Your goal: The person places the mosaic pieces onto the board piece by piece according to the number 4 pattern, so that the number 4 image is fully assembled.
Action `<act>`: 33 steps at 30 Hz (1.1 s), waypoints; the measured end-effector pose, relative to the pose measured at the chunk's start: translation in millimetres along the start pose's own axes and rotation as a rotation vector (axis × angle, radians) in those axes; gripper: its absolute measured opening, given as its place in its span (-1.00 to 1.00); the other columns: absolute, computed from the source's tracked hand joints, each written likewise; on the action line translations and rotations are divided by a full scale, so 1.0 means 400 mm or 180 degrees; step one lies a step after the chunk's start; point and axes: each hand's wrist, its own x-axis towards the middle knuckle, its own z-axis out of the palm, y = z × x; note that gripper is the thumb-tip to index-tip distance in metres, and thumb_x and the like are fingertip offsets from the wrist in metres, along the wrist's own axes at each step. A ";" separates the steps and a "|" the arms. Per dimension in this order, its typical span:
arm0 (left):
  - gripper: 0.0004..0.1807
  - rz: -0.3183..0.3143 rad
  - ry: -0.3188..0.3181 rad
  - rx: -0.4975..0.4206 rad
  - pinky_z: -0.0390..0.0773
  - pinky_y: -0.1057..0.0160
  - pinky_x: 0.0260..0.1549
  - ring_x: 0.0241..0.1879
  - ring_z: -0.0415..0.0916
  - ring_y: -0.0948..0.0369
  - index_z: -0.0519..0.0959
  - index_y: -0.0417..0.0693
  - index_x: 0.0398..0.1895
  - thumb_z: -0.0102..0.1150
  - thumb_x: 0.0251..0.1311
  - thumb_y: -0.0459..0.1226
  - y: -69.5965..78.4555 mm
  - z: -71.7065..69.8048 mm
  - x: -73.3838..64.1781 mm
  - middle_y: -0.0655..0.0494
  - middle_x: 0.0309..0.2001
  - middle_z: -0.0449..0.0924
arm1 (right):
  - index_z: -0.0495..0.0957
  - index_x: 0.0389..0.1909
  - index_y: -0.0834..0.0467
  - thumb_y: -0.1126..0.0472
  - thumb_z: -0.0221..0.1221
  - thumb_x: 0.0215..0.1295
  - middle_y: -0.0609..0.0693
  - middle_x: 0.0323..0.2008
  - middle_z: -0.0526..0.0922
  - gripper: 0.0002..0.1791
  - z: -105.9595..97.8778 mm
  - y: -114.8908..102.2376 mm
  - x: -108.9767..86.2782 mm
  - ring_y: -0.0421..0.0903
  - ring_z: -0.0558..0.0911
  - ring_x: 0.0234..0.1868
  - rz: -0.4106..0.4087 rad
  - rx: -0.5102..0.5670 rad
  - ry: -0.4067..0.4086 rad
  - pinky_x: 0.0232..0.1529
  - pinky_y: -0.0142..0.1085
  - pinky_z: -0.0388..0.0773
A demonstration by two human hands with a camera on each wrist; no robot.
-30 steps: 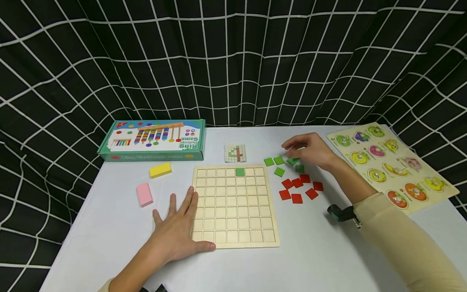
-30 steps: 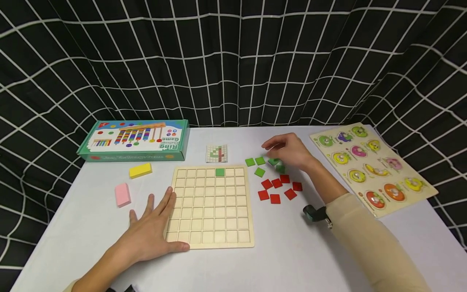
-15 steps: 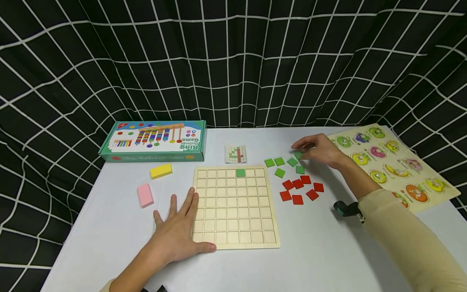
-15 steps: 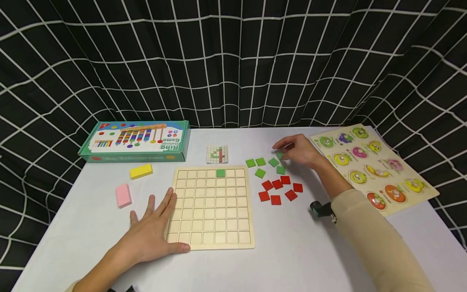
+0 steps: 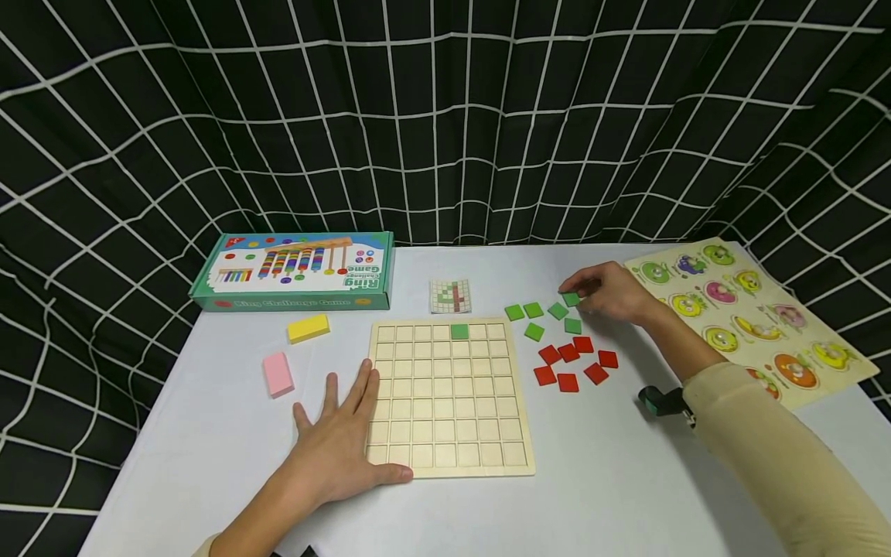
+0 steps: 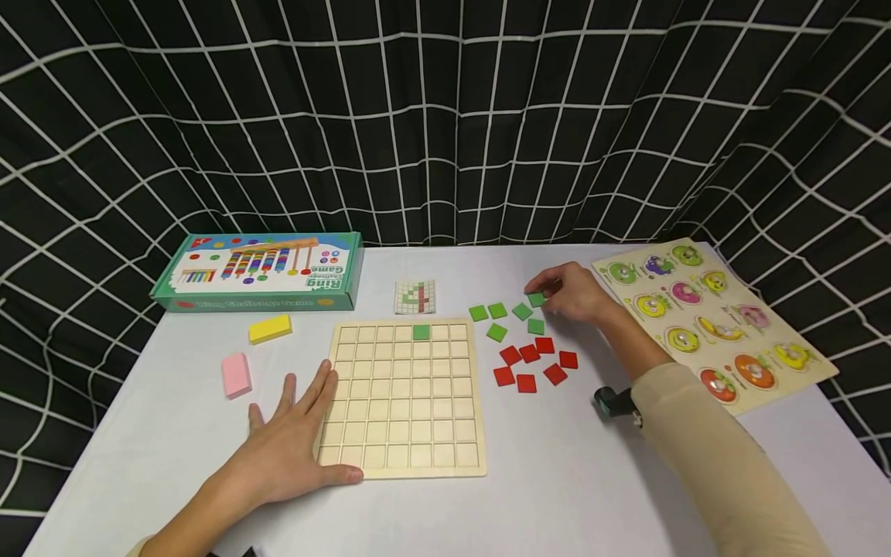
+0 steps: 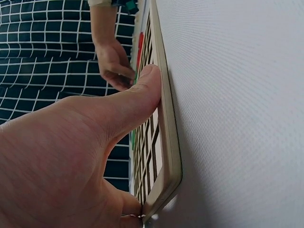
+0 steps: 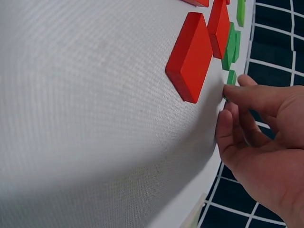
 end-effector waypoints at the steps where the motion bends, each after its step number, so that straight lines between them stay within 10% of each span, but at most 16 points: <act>1: 0.57 0.0003 0.0003 -0.0001 -0.13 -0.80 0.16 0.61 -0.25 -0.42 -0.10 -0.12 0.71 0.40 -0.24 0.54 0.000 0.000 0.000 0.07 0.73 -0.31 | 0.69 0.13 0.27 0.49 0.27 0.23 0.26 0.12 0.70 -0.58 0.001 -0.002 -0.001 0.14 0.55 0.01 -0.0004 -0.0013 0.0002 -0.01 -0.27 0.55; 33: 0.55 0.0006 -0.0012 -0.0043 -0.13 -0.80 0.17 0.61 -0.25 -0.42 -0.10 -0.10 0.71 0.40 -0.21 0.53 -0.003 -0.002 -0.003 0.10 0.73 -0.32 | 0.71 0.11 0.26 0.38 0.35 0.28 0.26 0.03 0.70 -0.63 0.005 -0.077 -0.025 0.13 0.57 -0.05 0.0118 0.0038 0.0054 -0.19 -0.34 0.59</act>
